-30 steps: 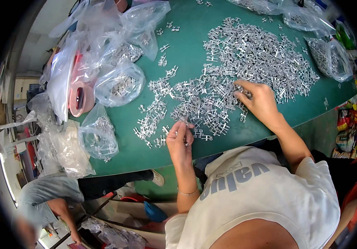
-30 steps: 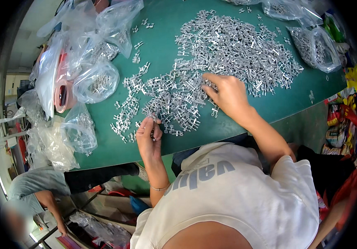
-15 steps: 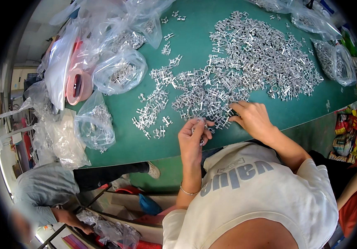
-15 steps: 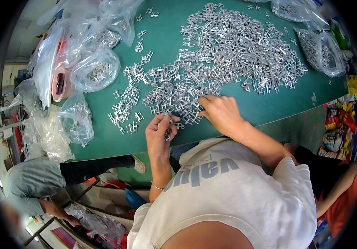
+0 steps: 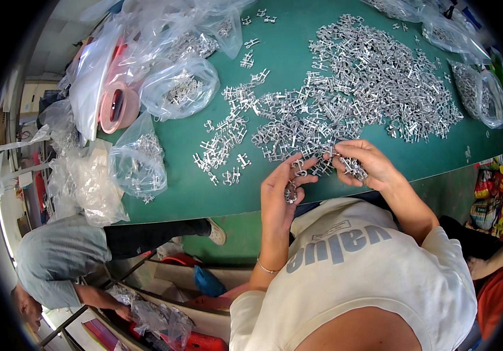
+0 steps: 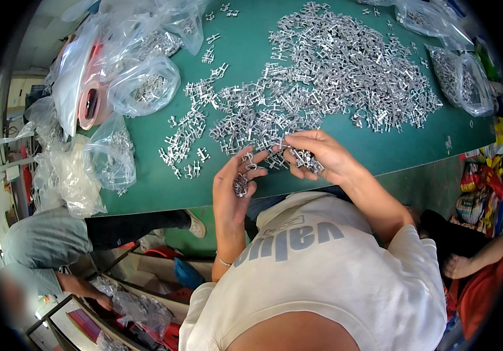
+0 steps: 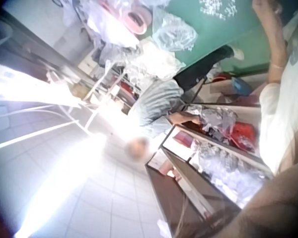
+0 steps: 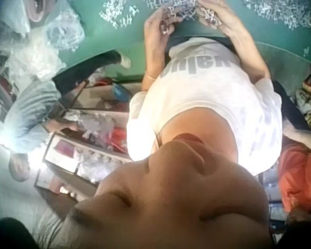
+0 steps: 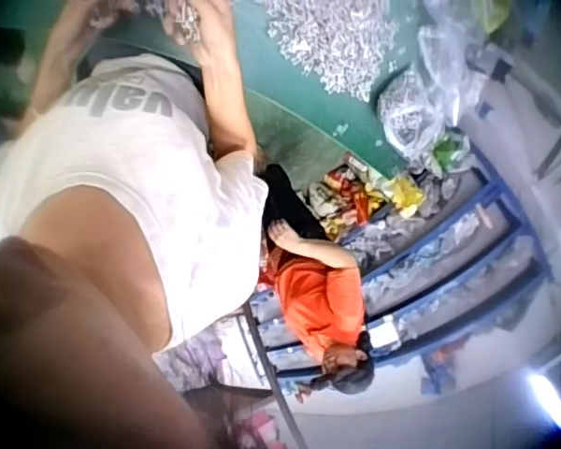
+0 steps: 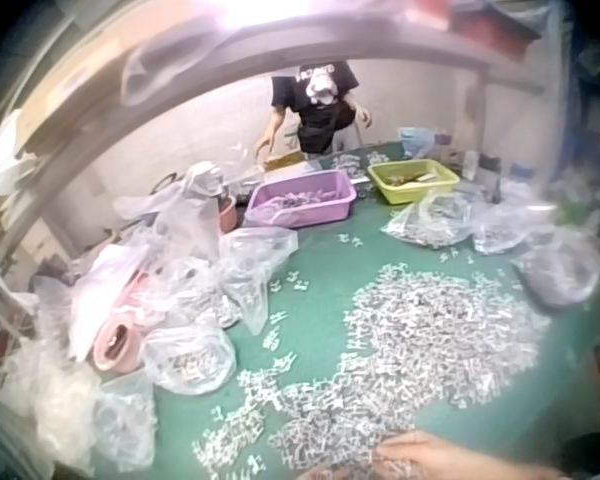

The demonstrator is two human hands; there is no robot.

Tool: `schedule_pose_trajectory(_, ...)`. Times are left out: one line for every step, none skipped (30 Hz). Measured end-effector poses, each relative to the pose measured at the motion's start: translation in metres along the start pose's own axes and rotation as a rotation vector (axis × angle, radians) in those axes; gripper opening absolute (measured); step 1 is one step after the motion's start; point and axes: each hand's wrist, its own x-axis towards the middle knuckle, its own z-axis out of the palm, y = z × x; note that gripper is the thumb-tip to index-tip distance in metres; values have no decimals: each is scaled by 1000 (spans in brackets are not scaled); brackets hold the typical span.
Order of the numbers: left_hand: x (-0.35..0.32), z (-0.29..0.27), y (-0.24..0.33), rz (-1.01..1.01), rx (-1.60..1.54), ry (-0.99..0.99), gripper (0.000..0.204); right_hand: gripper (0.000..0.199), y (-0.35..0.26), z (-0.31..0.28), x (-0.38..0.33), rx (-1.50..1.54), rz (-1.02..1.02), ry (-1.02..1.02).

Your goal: The person sorts small metal pieces by hand from a large pile on a table, occasionally pointing at a phone screen held by another person.

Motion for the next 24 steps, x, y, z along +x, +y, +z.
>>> schedule_pose_trajectory(1,-3,-1,-42,-90,-34,42,25,1,0,0,9,2,14)
schedule_pose_trajectory(2,-7,-1,-83,-180,-66,44,25,2,1,1,18,5,28)
schedule_pose_trajectory(3,-9,0,-125,-270,-99,47,25,3,1,1,13,-4,30)
schedule_pose_trajectory(3,-8,0,-149,-342,-115,49,24,4,1,1,9,-14,32)
schedule_pose_trajectory(3,-7,1,-170,-416,-129,50,24,4,1,1,3,-22,33)
schedule_pose_trajectory(4,-7,1,-191,-489,-143,52,23,4,1,1,-11,-24,46)
schedule_pose_trajectory(4,-7,1,-191,-532,-160,53,22,5,2,0,-24,-25,59)
schedule_pose_trajectory(4,-6,2,-192,-576,-177,54,21,6,2,0,-37,-27,74)
schedule_pose_trajectory(4,-6,2,-192,-619,-194,55,21,6,2,0,-41,-29,80)
schedule_pose_trajectory(4,-6,2,-190,-647,-196,56,20,7,1,0,-44,-31,87)
schedule_pose_trajectory(4,-6,1,-189,-675,-199,57,19,7,1,0,-47,-32,93)
schedule_pose_trajectory(4,-7,1,-187,-702,-201,58,18,7,2,0,-52,-35,102)
schedule_pose_trajectory(4,-7,1,-187,-740,-215,57,18,6,4,0,-58,-37,112)
schedule_pose_trajectory(4,-8,1,-188,-776,-229,57,17,5,5,0,-62,-40,121)
schedule_pose_trajectory(4,-8,1,-188,-812,-243,56,17,6,5,0,-69,-47,135)
schedule_pose_trajectory(4,-8,1,-180,-824,-245,57,17,6,5,0,-75,-53,148)
schedule_pose_trajectory(4,-7,1,-170,-836,-247,57,17,7,5,1,-83,-60,162)
schedule_pose_trajectory(4,-7,1,-161,-848,-249,58,18,8,4,1,-92,-76,162)
schedule_pose_trajectory(3,-6,2,-156,-845,-246,58,18,8,4,2,-103,-78,164)
schedule_pose_trajectory(3,-5,3,-152,-841,-246,58,18,8,4,2,-112,-83,167)
schedule_pose_trajectory(3,-4,4,-149,-837,-245,58,18,9,4,3,-122,-88,170)
schedule_pose_trajectory(3,-4,4,-147,-843,-230,58,18,10,4,4,-125,-94,170)
schedule_pose_trajectory(3,-4,4,-144,-850,-217,58,18,11,3,5,-129,-101,170)
schedule_pose_trajectory(3,-4,4,-141,-857,-203,58,18,11,3,5,-134,-107,169)
